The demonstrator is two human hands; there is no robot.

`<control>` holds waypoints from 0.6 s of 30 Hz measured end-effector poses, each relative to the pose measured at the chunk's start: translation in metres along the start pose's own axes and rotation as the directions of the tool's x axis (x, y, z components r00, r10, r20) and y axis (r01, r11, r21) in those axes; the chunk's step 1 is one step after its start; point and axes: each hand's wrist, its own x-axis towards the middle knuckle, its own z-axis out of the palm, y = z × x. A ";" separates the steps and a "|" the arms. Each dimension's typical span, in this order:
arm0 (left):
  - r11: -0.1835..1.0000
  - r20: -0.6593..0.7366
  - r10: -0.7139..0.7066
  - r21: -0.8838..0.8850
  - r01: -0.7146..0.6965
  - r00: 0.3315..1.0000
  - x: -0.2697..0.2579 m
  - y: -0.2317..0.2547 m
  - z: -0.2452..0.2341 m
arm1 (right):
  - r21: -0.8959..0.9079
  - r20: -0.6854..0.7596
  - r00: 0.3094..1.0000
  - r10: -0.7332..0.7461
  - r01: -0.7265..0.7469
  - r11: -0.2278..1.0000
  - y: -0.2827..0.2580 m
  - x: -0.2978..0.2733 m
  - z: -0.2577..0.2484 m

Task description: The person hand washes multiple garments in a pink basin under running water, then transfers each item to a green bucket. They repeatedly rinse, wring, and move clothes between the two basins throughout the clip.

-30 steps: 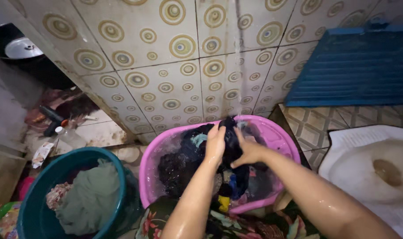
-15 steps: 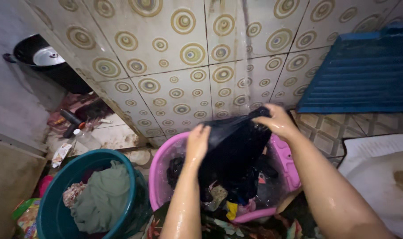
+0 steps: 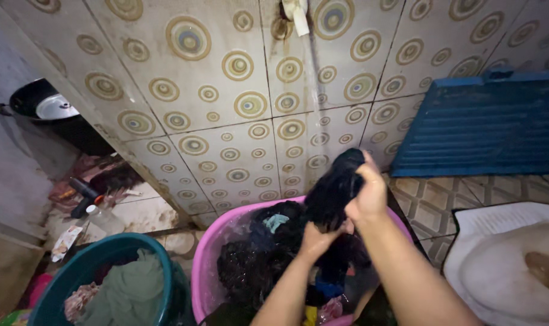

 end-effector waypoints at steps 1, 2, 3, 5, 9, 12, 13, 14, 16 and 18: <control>0.998 -0.045 -0.024 0.058 0.027 0.999 0.011 -0.008 -0.009 | 0.005 0.014 0.998 -0.055 0.055 0.998 -0.007 0.007 -0.009; 0.991 -0.093 -0.050 0.117 0.061 0.994 0.017 -0.015 -0.020 | 0.013 0.024 0.994 -0.106 0.106 0.994 -0.013 0.014 -0.020; 0.997 -0.218 0.004 0.076 0.013 0.976 0.019 -0.020 -0.030 | -0.285 -0.052 0.985 -0.165 0.143 0.948 -0.020 0.023 -0.032; 0.999 -0.395 0.042 0.008 -0.042 0.918 0.028 -0.017 -0.050 | -0.786 -0.138 0.937 -0.321 0.094 0.611 -0.026 0.039 -0.054; 0.889 -0.470 0.342 0.442 -0.118 0.814 0.026 0.021 -0.075 | -0.973 0.166 0.986 0.030 0.168 -0.155 -0.005 0.030 -0.067; 0.760 -0.339 0.402 0.641 -0.103 0.851 0.013 0.052 -0.070 | -0.846 0.527 0.745 0.408 0.506 0.168 0.031 0.000 -0.047; 0.768 -0.311 0.353 0.635 -0.084 0.882 0.009 0.059 -0.066 | -0.853 0.521 0.751 0.405 0.476 0.215 0.041 -0.009 -0.040; 0.776 -0.270 0.343 0.621 -0.109 0.900 0.008 0.066 -0.064 | -0.856 0.517 0.756 0.401 0.446 0.260 0.048 -0.013 -0.034; 0.791 -0.184 0.320 0.592 -0.155 0.930 0.007 0.075 -0.061 | -0.869 0.487 0.767 0.417 0.379 0.318 0.053 -0.013 -0.029; 0.805 -0.073 0.354 0.532 -0.264 0.932 0.010 0.081 -0.063 | -0.889 0.439 0.776 0.452 0.306 0.340 0.049 -0.003 -0.034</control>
